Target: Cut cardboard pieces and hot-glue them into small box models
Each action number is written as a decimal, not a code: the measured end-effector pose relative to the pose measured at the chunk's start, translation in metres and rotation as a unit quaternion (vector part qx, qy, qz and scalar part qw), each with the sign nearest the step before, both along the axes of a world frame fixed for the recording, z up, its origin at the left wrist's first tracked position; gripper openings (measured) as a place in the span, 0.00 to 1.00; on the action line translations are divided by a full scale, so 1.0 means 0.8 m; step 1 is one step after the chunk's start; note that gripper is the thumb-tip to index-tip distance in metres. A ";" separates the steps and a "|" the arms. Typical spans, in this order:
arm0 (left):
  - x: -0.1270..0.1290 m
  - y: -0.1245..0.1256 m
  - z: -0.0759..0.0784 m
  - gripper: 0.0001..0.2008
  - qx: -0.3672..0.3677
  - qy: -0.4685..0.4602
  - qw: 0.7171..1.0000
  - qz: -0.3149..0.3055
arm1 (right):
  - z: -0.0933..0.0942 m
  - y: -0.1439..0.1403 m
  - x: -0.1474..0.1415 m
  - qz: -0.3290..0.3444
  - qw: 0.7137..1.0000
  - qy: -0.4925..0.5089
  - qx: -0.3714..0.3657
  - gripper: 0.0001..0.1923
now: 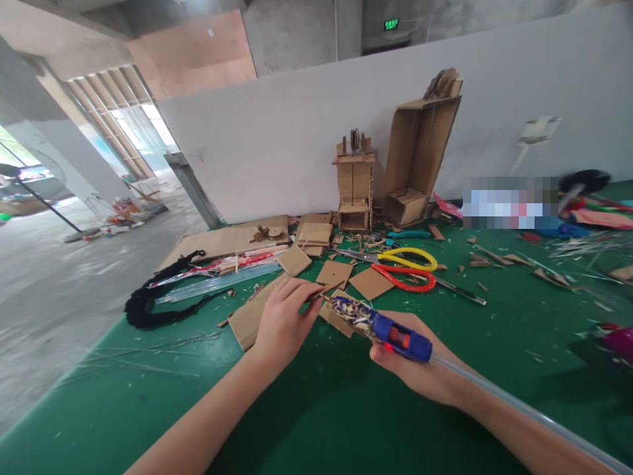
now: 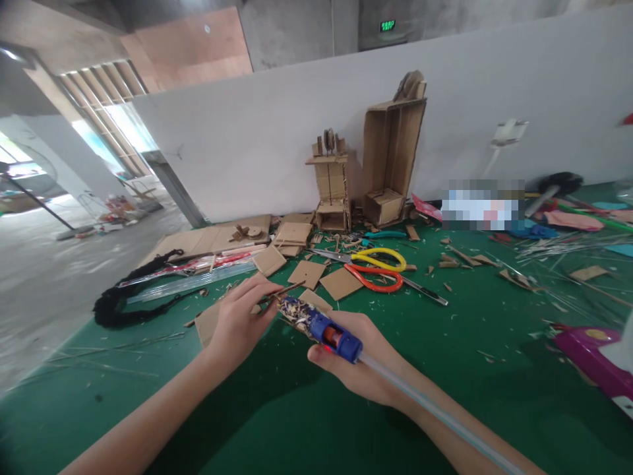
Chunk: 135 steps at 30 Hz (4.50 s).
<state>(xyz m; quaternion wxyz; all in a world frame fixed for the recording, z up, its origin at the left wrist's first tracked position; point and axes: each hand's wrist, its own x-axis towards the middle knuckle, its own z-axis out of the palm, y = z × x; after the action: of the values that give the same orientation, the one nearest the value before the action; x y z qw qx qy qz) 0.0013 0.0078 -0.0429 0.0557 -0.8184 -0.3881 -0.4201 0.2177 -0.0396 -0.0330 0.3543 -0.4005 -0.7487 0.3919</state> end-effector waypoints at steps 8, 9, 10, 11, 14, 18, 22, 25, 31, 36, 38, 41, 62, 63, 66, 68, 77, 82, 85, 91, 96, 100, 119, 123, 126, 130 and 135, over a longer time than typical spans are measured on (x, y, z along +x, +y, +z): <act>-0.002 0.002 -0.003 0.07 0.009 0.007 1.000 0.005 | -0.002 -0.001 -0.001 0.009 1.000 -0.014 0.009 0.14; -0.002 0.002 -0.003 0.07 0.009 0.006 1.000 0.006 | -0.002 -0.001 -0.001 0.010 1.000 -0.018 0.006 0.14; -0.002 0.003 -0.002 0.07 0.009 0.007 1.000 0.006 | -0.002 -0.001 -0.001 0.010 1.000 -0.021 0.003 0.14; -0.002 0.003 -0.002 0.07 0.009 0.007 1.000 0.007 | -0.002 -0.001 -0.001 0.007 1.000 -0.022 0.000 0.14; -0.002 0.003 -0.003 0.07 0.011 0.012 1.000 0.013 | -0.002 0.001 -0.001 0.008 1.000 -0.018 -0.003 0.15; -0.004 0.003 -0.003 0.06 0.021 0.009 0.999 0.023 | -0.003 0.002 -0.002 0.006 1.000 -0.019 -0.014 0.15; -0.005 0.003 -0.004 0.05 0.018 0.009 0.999 0.029 | 0.001 0.001 -0.001 -0.006 0.999 -0.023 -0.028 0.14; -0.004 0.003 -0.003 0.05 0.014 0.009 0.999 0.028 | 0.004 0.001 -0.001 -0.008 0.999 -0.024 -0.028 0.14; -0.003 0.001 -0.001 0.05 0.014 0.019 0.999 0.023 | -0.001 0.002 -0.001 0.000 0.999 -0.027 -0.027 0.13; -0.004 0.002 -0.004 0.04 0.021 0.015 0.999 0.026 | -0.003 0.002 0.000 -0.023 0.999 -0.028 -0.035 0.15; -0.004 0.003 -0.005 0.04 0.021 0.008 0.999 0.026 | -0.003 0.003 0.001 -0.029 0.998 -0.032 -0.040 0.16; -0.004 0.004 -0.005 0.03 0.017 0.005 0.999 0.030 | -0.005 0.005 0.003 -0.036 0.997 -0.037 -0.054 0.18; -0.008 0.002 0.001 0.03 0.024 0.004 0.999 0.041 | -0.005 0.010 0.005 -0.146 0.982 -0.023 -0.114 0.16; -0.008 0.001 0.002 0.03 0.023 0.004 0.999 0.041 | -0.006 0.010 0.005 -0.150 0.982 -0.025 -0.113 0.16; -0.008 0.000 0.003 0.03 0.019 0.005 0.999 0.044 | -0.006 0.013 0.007 -0.151 0.981 -0.044 -0.113 0.16; -0.008 0.000 0.004 0.03 0.018 0.002 0.999 0.047 | -0.007 0.015 0.009 -0.148 0.980 -0.053 -0.118 0.18; -0.008 0.001 0.001 0.03 0.017 0.001 0.999 0.045 | -0.013 0.017 0.012 -0.151 0.981 -0.040 -0.111 0.17; -0.008 0.001 0.000 0.03 0.025 0.006 0.999 0.046 | -0.012 0.015 0.008 -0.142 0.984 -0.033 -0.102 0.15; -0.008 0.002 -0.001 0.03 0.030 0.011 0.999 0.043 | -0.008 0.011 0.004 -0.144 0.985 -0.024 -0.092 0.15; -0.009 0.000 0.001 0.03 0.020 0.025 0.999 0.043 | 0.001 0.006 0.002 -0.109 0.987 -0.038 -0.113 0.15; -0.009 0.002 -0.001 0.03 0.016 0.026 0.999 0.041 | -0.007 0.004 0.000 -0.094 0.990 -0.035 -0.097 0.16; -0.010 0.004 -0.004 0.03 0.019 0.033 0.999 0.036 | -0.014 0.003 -0.003 -0.091 0.993 -0.018 -0.071 0.16; -0.006 0.001 0.003 0.07 -0.024 0.029 0.999 0.039 | -0.013 0.000 -0.003 -0.089 0.994 0.052 -0.028 0.13; -0.004 0.000 0.015 0.09 -0.127 -0.019 0.990 0.054 | -0.025 0.011 0.008 -0.194 0.975 0.108 -0.029 0.19; -0.007 0.002 0.020 0.17 -0.241 -0.097 0.963 0.069 | -0.030 0.020 0.012 -0.214 0.963 0.159 -0.033 0.21; -0.014 0.010 0.016 0.22 -0.327 -0.195 0.924 0.017 | -0.028 0.025 0.008 -0.229 0.951 0.201 -0.050 0.21; -0.008 0.018 0.023 0.17 -0.301 -0.124 0.945 0.029 | -0.026 0.023 0.004 -0.230 0.950 0.198 -0.065 0.22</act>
<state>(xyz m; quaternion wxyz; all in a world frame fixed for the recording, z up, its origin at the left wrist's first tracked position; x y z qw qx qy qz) -0.0053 0.0219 -0.0247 -0.2297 -0.7272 -0.5236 -0.3798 0.2209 -0.0208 -0.0541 0.5493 -0.4986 -0.5235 0.4191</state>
